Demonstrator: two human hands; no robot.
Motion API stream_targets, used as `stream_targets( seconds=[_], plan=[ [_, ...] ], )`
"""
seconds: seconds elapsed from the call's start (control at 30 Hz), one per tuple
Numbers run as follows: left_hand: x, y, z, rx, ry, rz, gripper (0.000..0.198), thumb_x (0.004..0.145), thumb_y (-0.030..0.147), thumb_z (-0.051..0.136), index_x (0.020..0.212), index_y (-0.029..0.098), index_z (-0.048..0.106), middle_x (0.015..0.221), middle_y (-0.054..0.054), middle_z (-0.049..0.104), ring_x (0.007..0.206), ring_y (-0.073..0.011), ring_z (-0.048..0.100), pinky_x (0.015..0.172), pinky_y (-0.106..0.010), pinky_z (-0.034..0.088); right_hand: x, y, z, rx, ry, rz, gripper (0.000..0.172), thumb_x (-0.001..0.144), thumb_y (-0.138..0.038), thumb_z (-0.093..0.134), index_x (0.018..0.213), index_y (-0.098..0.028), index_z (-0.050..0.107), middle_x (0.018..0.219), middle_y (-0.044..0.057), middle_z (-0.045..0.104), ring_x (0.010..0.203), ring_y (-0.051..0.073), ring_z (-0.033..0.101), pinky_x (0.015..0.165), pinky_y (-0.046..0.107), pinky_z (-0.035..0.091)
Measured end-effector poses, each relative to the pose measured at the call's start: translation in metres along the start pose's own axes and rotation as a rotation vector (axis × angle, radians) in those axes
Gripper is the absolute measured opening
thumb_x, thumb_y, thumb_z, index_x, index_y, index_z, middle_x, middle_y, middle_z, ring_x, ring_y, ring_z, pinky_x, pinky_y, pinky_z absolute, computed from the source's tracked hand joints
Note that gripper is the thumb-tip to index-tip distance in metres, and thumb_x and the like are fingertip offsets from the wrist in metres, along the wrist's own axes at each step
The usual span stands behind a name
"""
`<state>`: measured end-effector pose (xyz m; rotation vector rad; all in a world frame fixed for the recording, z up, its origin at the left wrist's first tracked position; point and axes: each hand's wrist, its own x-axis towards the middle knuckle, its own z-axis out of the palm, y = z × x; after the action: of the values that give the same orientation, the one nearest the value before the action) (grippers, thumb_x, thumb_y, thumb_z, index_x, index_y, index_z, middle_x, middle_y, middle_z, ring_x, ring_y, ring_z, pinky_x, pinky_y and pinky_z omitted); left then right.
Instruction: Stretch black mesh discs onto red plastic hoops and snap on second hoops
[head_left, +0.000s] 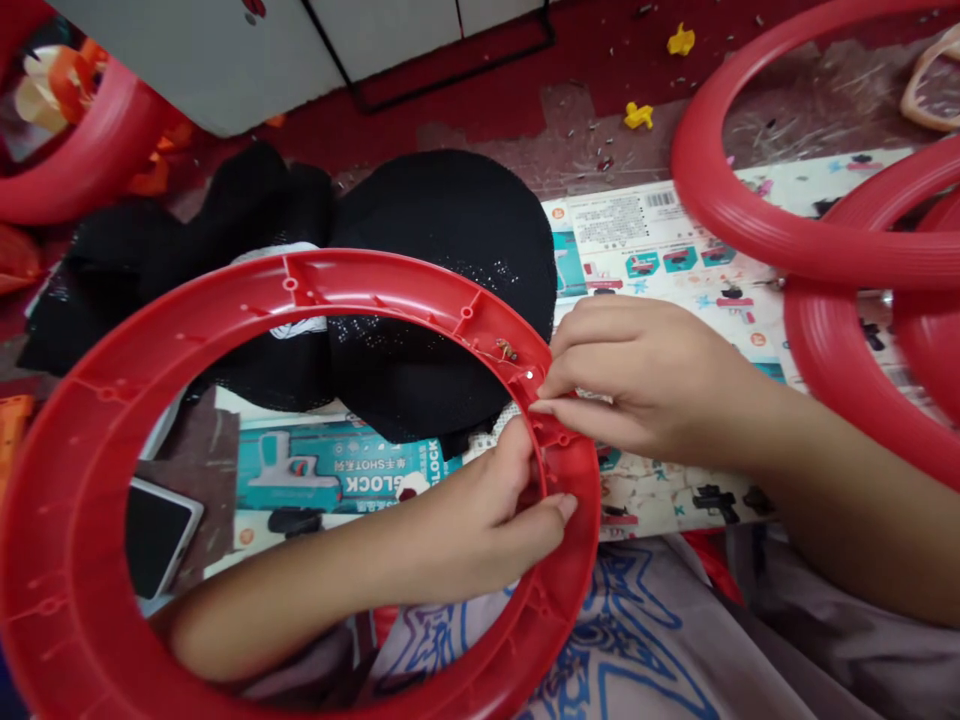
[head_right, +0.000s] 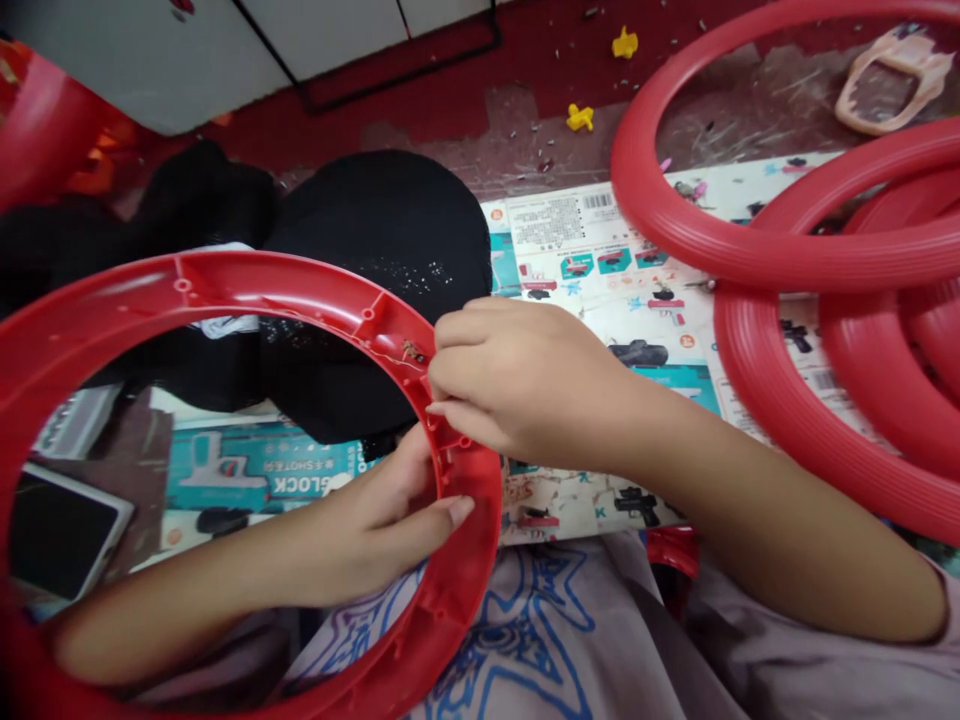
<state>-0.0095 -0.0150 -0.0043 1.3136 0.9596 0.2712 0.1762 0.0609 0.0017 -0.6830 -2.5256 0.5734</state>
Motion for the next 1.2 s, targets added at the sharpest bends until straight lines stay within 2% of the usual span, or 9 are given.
stream_targets(
  seconds=[0.1,0.17,0.23,0.37,0.6,0.73,0.93,1.07,1.2],
  plan=[
    [0.006,0.000,0.005,-0.352,0.046,-0.072,0.042,0.089,0.041,0.052,0.124,0.021,0.043,0.104,-0.005,0.059,0.093,-0.0181,0.058,0.079,-0.030,0.051,0.000,-0.002,-0.001,-0.019,0.013,0.023,0.023,0.088,-0.019,0.050,0.072,-0.014,0.066,0.076,0.004,0.063,0.071,0.015,0.056,0.066,0.028,0.043],
    [0.010,-0.001,0.009,-0.521,0.114,-0.117,0.034,0.088,0.044,0.055,0.111,0.019,0.052,0.088,-0.001,0.060,0.073,-0.0127,0.056,0.066,-0.024,0.049,0.000,-0.002,0.000,-0.047,0.032,0.013,0.022,0.089,-0.019,0.051,0.073,-0.013,0.066,0.075,0.005,0.063,0.070,0.015,0.055,0.064,0.028,0.042],
    [0.012,-0.002,0.011,-0.574,0.188,-0.166,0.027,0.088,0.043,0.056,0.100,0.019,0.054,0.075,0.001,0.059,0.062,-0.0103,0.054,0.058,-0.021,0.045,-0.001,-0.002,0.002,-0.094,0.058,0.007,0.022,0.089,-0.020,0.052,0.073,-0.013,0.066,0.075,0.005,0.062,0.068,0.014,0.053,0.062,0.027,0.041],
    [0.012,-0.004,0.013,-0.589,0.280,-0.182,0.016,0.088,0.034,0.055,0.092,0.019,0.055,0.071,0.004,0.058,0.056,-0.0084,0.052,0.055,-0.019,0.045,-0.003,0.001,0.005,-0.149,0.054,-0.056,0.026,0.092,-0.022,0.049,0.076,-0.013,0.067,0.076,0.006,0.063,0.069,0.016,0.053,0.063,0.029,0.042],
    [0.012,-0.008,0.010,-0.579,0.378,-0.101,0.009,0.087,0.026,0.054,0.091,0.018,0.057,0.072,0.004,0.056,0.065,-0.0098,0.053,0.064,-0.021,0.047,-0.005,-0.005,0.000,-0.145,-0.111,-0.173,0.021,0.092,-0.015,0.046,0.086,-0.012,0.066,0.086,0.008,0.065,0.079,0.018,0.053,0.066,0.030,0.041],
    [0.013,-0.011,0.007,-0.558,0.317,-0.066,0.012,0.085,0.027,0.057,0.093,0.017,0.057,0.077,0.003,0.058,0.075,-0.0116,0.056,0.070,-0.021,0.047,-0.005,-0.006,0.003,-0.090,-0.143,-0.194,0.023,0.091,-0.011,0.044,0.077,-0.015,0.063,0.080,0.006,0.063,0.074,0.017,0.050,0.063,0.031,0.038],
    [0.010,-0.009,0.004,-0.491,0.188,-0.139,0.022,0.086,0.035,0.058,0.100,0.019,0.053,0.082,0.001,0.058,0.075,-0.0131,0.057,0.068,-0.025,0.048,-0.003,-0.006,0.005,-0.079,-0.142,-0.184,0.021,0.089,-0.010,0.045,0.080,-0.014,0.064,0.081,0.006,0.063,0.074,0.017,0.049,0.062,0.031,0.038],
    [0.008,-0.007,0.005,-0.353,0.072,-0.073,0.037,0.079,0.022,0.062,0.112,0.020,0.045,0.094,-0.002,0.059,0.087,-0.0183,0.060,0.074,-0.031,0.051,-0.003,-0.005,0.003,-0.091,-0.082,-0.152,0.024,0.089,-0.011,0.043,0.078,-0.014,0.064,0.082,0.007,0.064,0.076,0.018,0.051,0.063,0.031,0.040],
    [0.006,-0.009,0.005,-0.183,0.047,-0.063,0.041,0.082,0.021,0.058,0.120,0.021,0.043,0.098,-0.004,0.057,0.091,-0.0204,0.059,0.078,-0.035,0.051,-0.002,0.001,0.004,-0.001,-0.017,-0.078,0.023,0.091,-0.015,0.044,0.083,-0.013,0.066,0.084,0.007,0.064,0.079,0.017,0.055,0.070,0.030,0.044]
  ],
)
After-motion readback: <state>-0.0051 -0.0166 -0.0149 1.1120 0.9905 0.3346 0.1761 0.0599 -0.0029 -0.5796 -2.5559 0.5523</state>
